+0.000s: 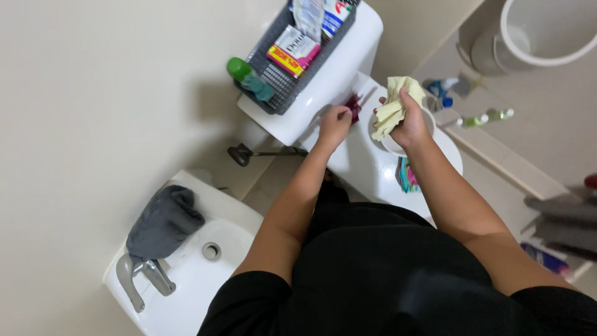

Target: The person wipes and arranges various small packets and bottles on top of a toilet tank using a cloth. They handle items one at a time, placing them into a black plastic basket. The person then rinses the cloth under the sink faucet.

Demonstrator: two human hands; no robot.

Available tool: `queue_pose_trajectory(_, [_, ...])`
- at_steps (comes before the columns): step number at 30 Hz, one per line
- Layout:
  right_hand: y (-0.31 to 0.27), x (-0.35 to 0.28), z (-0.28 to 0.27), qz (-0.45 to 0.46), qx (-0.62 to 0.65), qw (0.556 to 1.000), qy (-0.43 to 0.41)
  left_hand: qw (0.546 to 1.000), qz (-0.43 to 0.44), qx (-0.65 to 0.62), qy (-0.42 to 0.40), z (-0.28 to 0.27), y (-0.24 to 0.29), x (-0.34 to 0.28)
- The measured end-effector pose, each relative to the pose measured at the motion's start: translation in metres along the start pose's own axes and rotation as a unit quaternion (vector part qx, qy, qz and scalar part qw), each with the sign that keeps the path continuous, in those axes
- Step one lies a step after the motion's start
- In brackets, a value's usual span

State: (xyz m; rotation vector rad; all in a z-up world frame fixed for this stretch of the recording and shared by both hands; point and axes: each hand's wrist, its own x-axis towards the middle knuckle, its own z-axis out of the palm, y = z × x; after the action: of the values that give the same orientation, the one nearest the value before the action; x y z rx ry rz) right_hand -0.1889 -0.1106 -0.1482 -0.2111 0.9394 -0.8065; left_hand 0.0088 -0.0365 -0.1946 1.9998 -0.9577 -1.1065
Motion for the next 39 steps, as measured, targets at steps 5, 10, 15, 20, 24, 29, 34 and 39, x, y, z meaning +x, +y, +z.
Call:
queue_pose_trajectory(5, [0.034,0.015,-0.050,0.016,0.021,0.998,0.058,0.995,-0.055,0.058,-0.065,0.031,-0.068,0.017])
queue_pose_trajectory(10, [0.080,0.046,-0.098,0.042,0.015,0.996,0.082,0.981,0.007,0.180,-0.076,0.087,-0.139,0.045])
queue_pose_trajectory(15, [0.115,0.066,-0.133,0.060,0.016,0.993,0.100,0.959,0.052,0.271,-0.063,0.137,-0.189,0.061])
queue_pose_trajectory(20, [0.136,0.078,-0.141,0.073,-0.009,0.993,0.098,0.951,0.032,0.306,0.003,0.167,-0.222,0.107])
queue_pose_trajectory(24, [0.140,0.078,-0.138,0.083,-0.033,0.993,0.077,0.940,0.062,0.332,0.040,0.152,-0.186,0.123])
queue_pose_trajectory(29, [0.137,0.072,-0.144,0.062,-0.039,0.993,0.092,0.927,0.138,0.330,0.111,0.171,-0.236,0.142])
queue_pose_trajectory(34, [0.118,0.059,-0.136,0.031,-0.036,0.994,0.096,0.948,0.271,0.056,0.158,0.139,-0.141,0.100])
queue_pose_trajectory(39, [0.083,0.027,-0.100,-0.058,-0.044,0.991,0.114,0.804,-0.179,-0.564,-0.060,0.098,-0.053,0.042])
